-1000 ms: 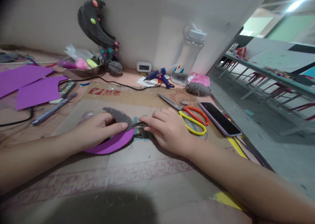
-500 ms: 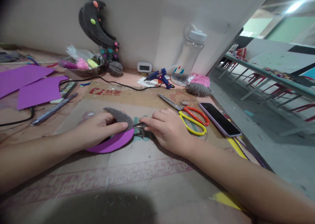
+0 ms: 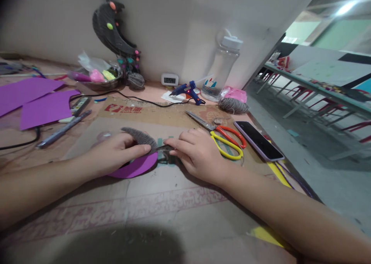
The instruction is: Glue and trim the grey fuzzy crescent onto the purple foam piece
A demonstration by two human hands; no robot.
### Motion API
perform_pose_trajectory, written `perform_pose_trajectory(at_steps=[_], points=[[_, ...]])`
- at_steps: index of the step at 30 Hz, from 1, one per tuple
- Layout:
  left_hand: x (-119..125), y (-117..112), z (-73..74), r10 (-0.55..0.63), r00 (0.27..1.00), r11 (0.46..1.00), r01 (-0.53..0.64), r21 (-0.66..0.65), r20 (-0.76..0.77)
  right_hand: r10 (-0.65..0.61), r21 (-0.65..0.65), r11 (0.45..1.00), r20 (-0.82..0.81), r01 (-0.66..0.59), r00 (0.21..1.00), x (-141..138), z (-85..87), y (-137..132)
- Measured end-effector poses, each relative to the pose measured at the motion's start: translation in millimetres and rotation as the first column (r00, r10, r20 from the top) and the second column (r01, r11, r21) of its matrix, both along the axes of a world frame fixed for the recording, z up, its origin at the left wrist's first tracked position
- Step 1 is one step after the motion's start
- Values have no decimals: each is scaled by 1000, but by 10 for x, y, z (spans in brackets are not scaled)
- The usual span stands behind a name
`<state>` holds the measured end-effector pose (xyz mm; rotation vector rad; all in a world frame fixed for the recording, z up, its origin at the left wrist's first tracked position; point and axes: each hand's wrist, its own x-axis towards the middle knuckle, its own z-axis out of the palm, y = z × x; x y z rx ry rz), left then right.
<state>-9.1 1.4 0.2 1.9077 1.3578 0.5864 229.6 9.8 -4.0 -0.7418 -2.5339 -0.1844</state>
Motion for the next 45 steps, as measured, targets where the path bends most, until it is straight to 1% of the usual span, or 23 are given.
perform_pose_trajectory(at_steps=[5, 9, 12, 16, 24, 30, 35, 42, 45], points=[[12, -4, 10, -16, 999, 1000, 17, -9, 41, -9, -4, 1000, 19, 9, 1000, -8, 7, 5], [18, 9, 12, -31, 995, 998, 37, -52, 96, 2, -8, 1000, 12, -2, 1000, -10, 17, 11], [6, 22, -7, -63, 987, 993, 76, -87, 149, 17, -24, 1000, 4, -17, 1000, -6, 15, 13], [-11, 19, -24, -99, 974, 988, 121, -97, 205, 29, -35, 999, -18, -30, 999, 3, 2, 10], [-1, 26, -6, -90, 973, 988, 114, -102, 212, 45, -47, 998, -37, -47, 998, 1, -4, 15], [-9, 41, -37, -71, 975, 988, 98, -118, 213, 37, -65, 997, -39, -39, 999, 7, -10, 23], [-8, 40, -46, -80, 969, 987, 110, -120, 233, 46, -75, 996, -58, -50, 997, 3, -21, 30], [7, 6, 20, 9, 990, 995, 5, -103, 142, 35, -82, 996, -62, -40, 997, 4, -4, 20], [3, 8, 5, -10, 985, 996, 24, -81, 175, 40, -72, 996, -59, -44, 997, 19, -5, 22]])
